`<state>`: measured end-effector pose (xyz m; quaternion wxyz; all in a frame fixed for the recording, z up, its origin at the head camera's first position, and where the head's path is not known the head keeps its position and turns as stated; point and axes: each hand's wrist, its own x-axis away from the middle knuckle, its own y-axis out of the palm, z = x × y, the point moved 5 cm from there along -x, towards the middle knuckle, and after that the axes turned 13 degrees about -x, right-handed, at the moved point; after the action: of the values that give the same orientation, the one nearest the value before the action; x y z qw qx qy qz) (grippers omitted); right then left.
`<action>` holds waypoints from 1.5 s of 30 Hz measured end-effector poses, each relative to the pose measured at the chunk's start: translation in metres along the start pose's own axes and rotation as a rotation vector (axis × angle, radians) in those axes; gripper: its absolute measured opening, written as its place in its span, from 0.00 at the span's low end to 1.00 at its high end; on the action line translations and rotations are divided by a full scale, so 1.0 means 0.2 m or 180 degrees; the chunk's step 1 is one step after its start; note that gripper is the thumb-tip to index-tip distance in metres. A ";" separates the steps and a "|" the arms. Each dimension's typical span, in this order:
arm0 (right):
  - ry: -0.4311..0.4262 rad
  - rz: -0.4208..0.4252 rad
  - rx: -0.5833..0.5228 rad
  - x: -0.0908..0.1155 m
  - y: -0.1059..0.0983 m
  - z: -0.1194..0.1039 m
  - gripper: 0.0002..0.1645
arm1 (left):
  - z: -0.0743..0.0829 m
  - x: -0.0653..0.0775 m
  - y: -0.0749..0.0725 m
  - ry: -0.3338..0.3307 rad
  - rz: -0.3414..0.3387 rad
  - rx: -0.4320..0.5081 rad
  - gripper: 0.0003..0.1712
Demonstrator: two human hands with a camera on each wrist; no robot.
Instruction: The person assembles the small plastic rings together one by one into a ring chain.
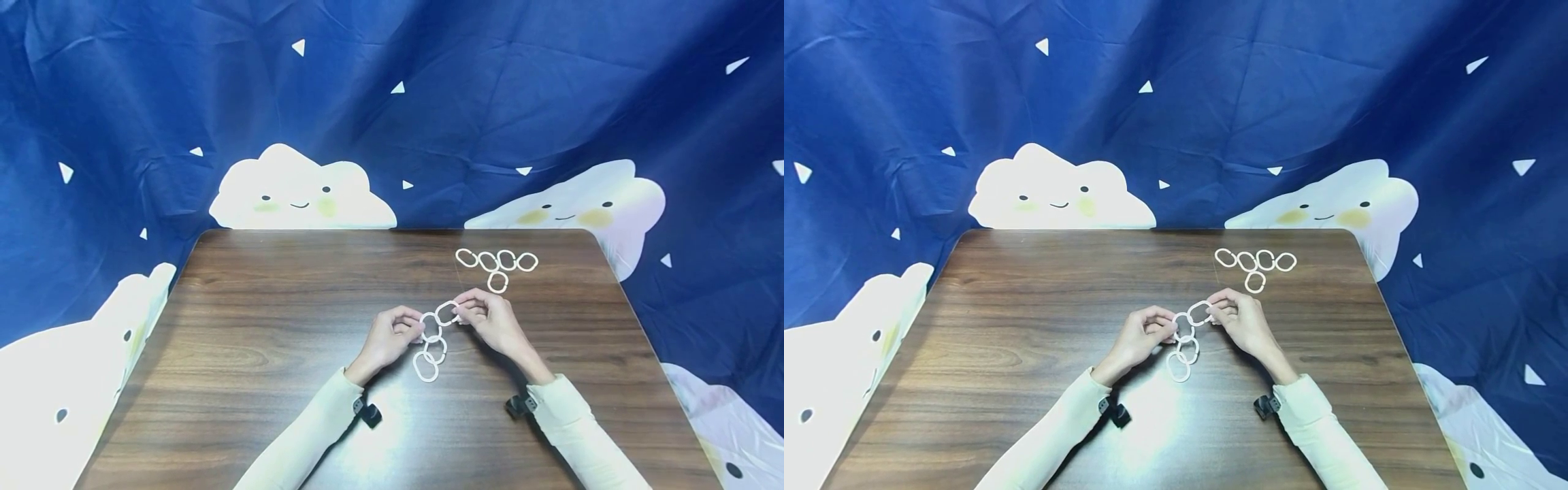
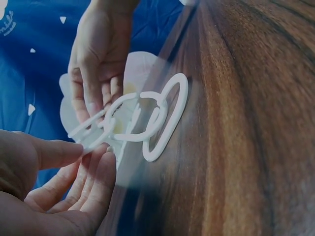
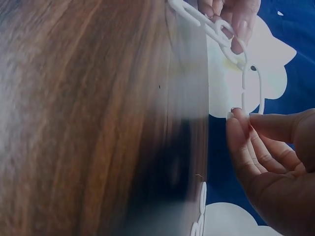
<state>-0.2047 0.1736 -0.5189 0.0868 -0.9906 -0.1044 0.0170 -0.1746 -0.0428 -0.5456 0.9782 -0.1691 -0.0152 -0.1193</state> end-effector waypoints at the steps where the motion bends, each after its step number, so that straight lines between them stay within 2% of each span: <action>1: -0.0002 -0.0010 -0.0012 0.00 0.00 0.00 0.12 | 0.00 0.00 0.00 -0.0001 -0.0002 0.0025 0.14; 9: 0.0023 -0.0077 -0.0170 0.01 0.04 0.00 0.11 | 0.00 0.00 0.01 -0.0017 -0.0045 0.0087 0.13; 26: 0.0065 -0.0219 -0.0175 0.00 0.11 0.01 0.11 | -0.02 -0.01 0.02 -0.0017 -0.0109 0.0120 0.11; 39: -0.0014 -0.0170 0.0037 -0.02 0.13 0.01 0.10 | -0.02 0.00 0.02 0.0003 -0.0087 0.0029 0.12; 45: -0.0188 -0.0109 0.0088 0.02 0.13 -0.17 0.12 | -0.01 -0.01 0.01 -0.0019 -0.0040 -0.0036 0.11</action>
<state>-0.1944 0.1428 -0.4904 0.0976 -0.9864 -0.1236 0.0462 -0.1751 -0.0414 -0.5486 0.9764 -0.1749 -0.0185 -0.1250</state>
